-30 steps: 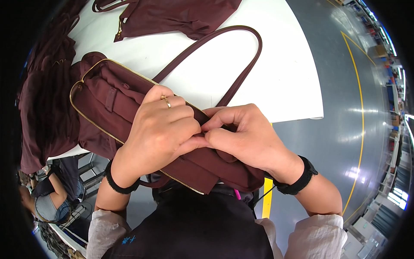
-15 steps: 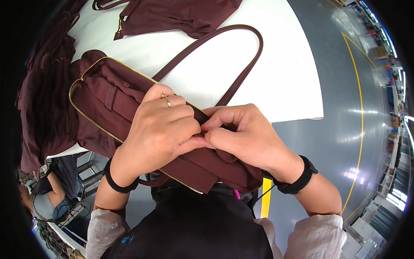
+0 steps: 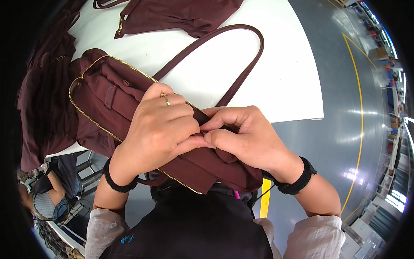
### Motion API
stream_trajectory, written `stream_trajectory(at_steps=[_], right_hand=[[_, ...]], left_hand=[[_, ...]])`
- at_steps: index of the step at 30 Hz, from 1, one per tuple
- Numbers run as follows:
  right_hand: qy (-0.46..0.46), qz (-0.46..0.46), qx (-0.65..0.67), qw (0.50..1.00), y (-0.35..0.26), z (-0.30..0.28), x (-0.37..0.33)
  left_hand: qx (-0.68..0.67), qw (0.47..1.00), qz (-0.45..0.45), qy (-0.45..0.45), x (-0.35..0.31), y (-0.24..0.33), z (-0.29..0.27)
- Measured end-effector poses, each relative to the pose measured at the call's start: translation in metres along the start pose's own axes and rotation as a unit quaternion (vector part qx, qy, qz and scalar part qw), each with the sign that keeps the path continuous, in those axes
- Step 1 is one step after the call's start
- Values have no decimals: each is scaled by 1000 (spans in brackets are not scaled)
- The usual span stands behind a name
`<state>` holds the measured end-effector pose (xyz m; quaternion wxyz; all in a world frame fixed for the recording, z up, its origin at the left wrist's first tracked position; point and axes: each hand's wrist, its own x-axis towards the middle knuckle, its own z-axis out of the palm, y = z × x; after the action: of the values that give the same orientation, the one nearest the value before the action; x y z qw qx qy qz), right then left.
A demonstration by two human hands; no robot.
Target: The recorder is inspecting and assembling a burgundy leather bag in a workshop environment.
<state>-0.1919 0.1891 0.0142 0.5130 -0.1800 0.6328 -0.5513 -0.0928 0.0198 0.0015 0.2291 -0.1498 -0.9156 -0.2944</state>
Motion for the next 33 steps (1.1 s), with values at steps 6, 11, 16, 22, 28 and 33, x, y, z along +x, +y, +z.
stream_trajectory(at_steps=[6,11,16,22,28,33], right_hand=[[15,-33,-52,998,3,1,1],[9,-15,-46,999,4,2,2],[20,14,-32,999,7,1,5],[7,2,-55,998,2,-2,4],[20,-151,-173,973,-1,-5,5],[16,-96,-208,973,-12,-7,8]], left_hand=[[-1,1000,-5,7,0,1,1],[-7,1000,-5,6,0,0,2],[-5,1000,8,5,-1,-3,2],[-9,1000,7,-9,-1,-4,1],[-3,1000,5,-17,0,-7,2],[-13,1000,4,-15,-1,-7,4]])
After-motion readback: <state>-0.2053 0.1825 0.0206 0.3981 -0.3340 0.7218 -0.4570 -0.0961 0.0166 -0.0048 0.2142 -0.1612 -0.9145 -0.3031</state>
